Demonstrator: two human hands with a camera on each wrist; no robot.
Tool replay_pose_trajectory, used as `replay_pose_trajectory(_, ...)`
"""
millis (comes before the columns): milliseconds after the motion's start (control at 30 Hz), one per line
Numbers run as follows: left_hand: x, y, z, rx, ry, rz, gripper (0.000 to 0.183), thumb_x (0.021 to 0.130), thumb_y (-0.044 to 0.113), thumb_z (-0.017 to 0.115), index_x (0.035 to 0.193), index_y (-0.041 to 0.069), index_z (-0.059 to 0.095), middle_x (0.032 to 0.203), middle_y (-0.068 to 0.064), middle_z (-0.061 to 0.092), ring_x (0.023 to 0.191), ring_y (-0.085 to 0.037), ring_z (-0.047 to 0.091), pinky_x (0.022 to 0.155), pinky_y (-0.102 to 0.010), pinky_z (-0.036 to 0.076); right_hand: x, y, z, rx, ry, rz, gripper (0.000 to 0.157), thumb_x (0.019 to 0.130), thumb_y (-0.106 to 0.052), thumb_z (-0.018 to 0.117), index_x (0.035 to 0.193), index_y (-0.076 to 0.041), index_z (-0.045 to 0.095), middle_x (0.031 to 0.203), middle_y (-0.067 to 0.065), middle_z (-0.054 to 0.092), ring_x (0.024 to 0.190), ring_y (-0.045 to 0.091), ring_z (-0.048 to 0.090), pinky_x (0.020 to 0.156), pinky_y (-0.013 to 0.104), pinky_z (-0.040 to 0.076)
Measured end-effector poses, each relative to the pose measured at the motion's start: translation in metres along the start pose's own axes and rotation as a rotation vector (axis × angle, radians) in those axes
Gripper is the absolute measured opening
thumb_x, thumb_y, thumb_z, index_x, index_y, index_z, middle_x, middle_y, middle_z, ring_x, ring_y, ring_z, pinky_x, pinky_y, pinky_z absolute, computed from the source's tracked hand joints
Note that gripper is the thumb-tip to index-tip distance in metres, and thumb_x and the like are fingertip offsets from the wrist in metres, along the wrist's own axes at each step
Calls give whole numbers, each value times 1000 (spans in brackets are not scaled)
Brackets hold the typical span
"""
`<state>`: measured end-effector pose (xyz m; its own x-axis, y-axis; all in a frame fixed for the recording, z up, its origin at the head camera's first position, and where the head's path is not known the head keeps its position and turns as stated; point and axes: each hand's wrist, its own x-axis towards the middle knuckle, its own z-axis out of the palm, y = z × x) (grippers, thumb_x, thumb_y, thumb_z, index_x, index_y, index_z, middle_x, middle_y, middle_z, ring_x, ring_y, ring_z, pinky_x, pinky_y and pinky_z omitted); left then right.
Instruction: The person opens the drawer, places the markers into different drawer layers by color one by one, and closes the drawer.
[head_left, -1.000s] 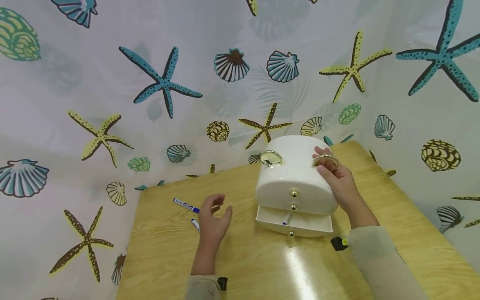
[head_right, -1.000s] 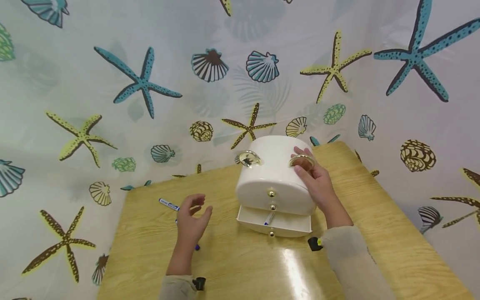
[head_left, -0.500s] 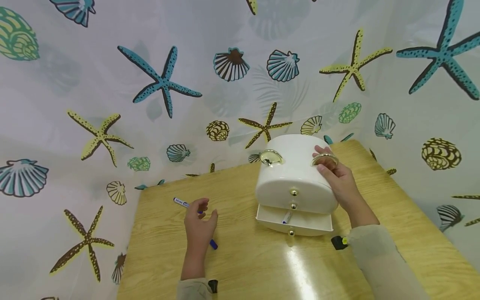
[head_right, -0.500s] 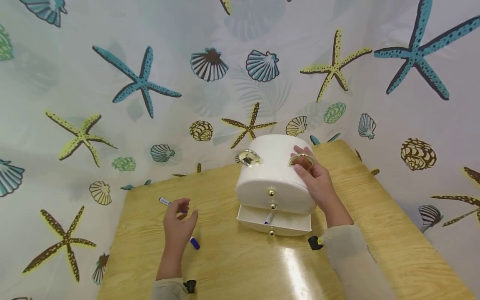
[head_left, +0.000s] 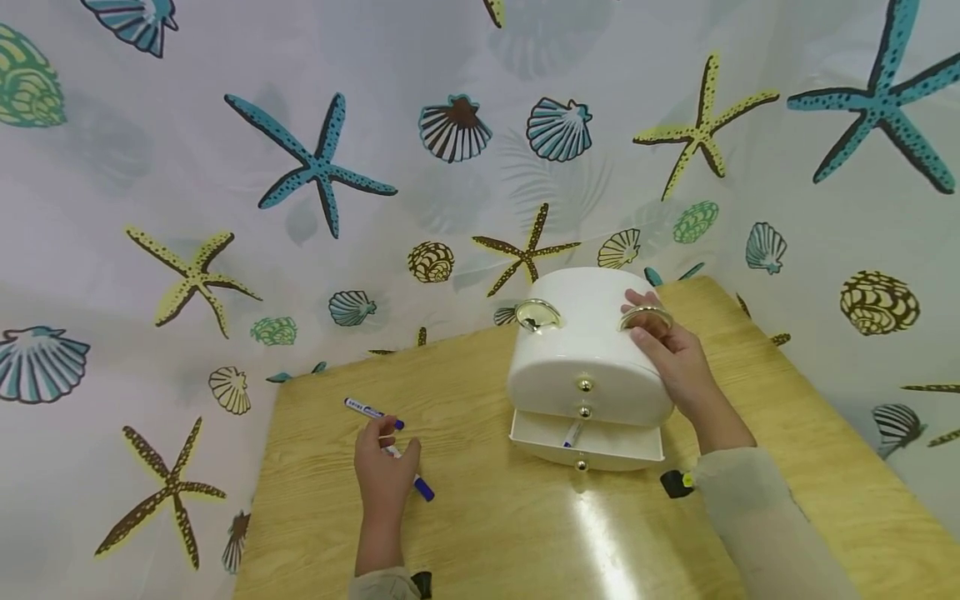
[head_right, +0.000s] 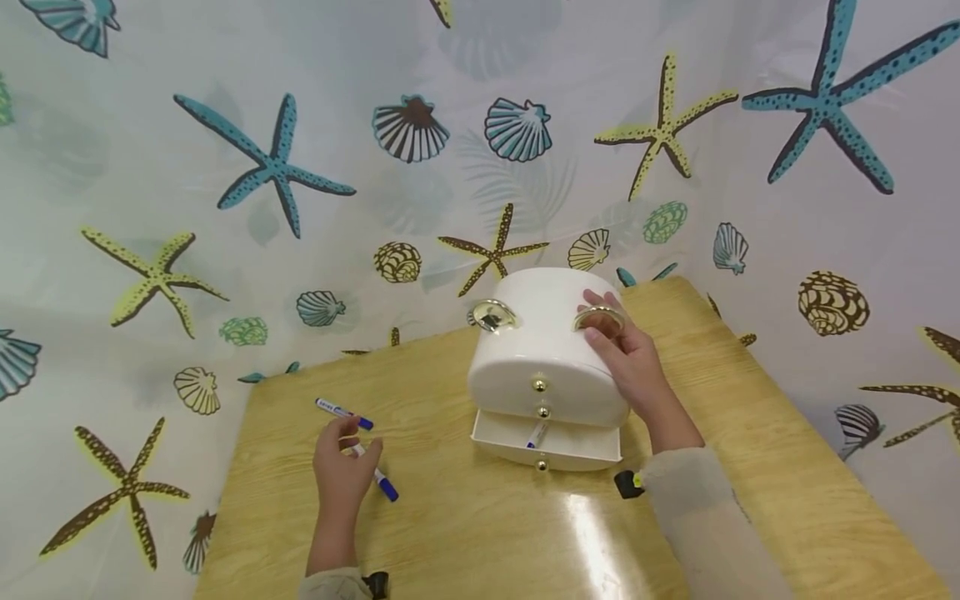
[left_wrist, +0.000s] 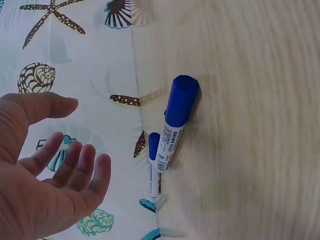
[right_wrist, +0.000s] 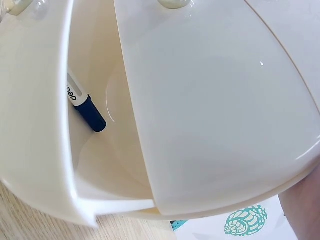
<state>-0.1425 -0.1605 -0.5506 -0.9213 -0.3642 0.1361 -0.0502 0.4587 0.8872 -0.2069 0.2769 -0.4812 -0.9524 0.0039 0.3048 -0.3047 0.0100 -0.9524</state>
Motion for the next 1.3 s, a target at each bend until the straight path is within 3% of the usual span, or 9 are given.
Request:
replay_pose_trajectory(233, -3, -9, -3, 72, -6, -102, 52, 85, 5, 80, 135, 2, 64, 126, -17, 59, 114, -36, 59, 91, -40, 50, -3, 0, 0, 9, -13, 16, 19, 109, -19, 61, 120, -9, 73, 165, -5, 49, 166, 12, 11, 137, 39, -3)
replay_pose_trajectory(667, -5, -22, -2, 117, -41, -139, 60, 84, 8, 82, 139, -2, 59, 126, -26, 55, 112, -40, 57, 85, -43, 52, -1, -4, 1, -19, -9, 15, 19, 109, -21, 61, 120, -10, 73, 165, -6, 49, 166, 11, 11, 137, 41, -3)
replay_pose_trajectory(933, -6, -26, 1, 143, -74, -220, 66, 82, 9, 84, 141, -4, 56, 124, -26, 53, 108, -36, 56, 80, -39, 53, -2, -3, 1, -18, -10, 15, 20, 109, -20, 61, 120, -9, 73, 166, -6, 48, 166, 12, 11, 137, 39, -2)
replay_pose_trajectory(1167, -6, -24, 4, 160, -85, -213, 72, 81, 8, 84, 145, -8, 54, 126, -29, 54, 107, -37, 58, 81, -40, 55, 0, -3, 0, -18, -6, 5, 19, 109, -20, 61, 119, -10, 73, 166, -5, 48, 166, 13, 12, 137, 40, -2)
replay_pose_trajectory(1300, -9, -26, 5, 145, -78, -190, 72, 79, 5, 83, 143, -13, 54, 115, -27, 55, 89, -27, 55, 67, -31, 50, -1, -3, 0, -12, -8, 11, 18, 109, -19, 61, 119, -10, 73, 166, -5, 48, 166, 12, 12, 137, 41, -3)
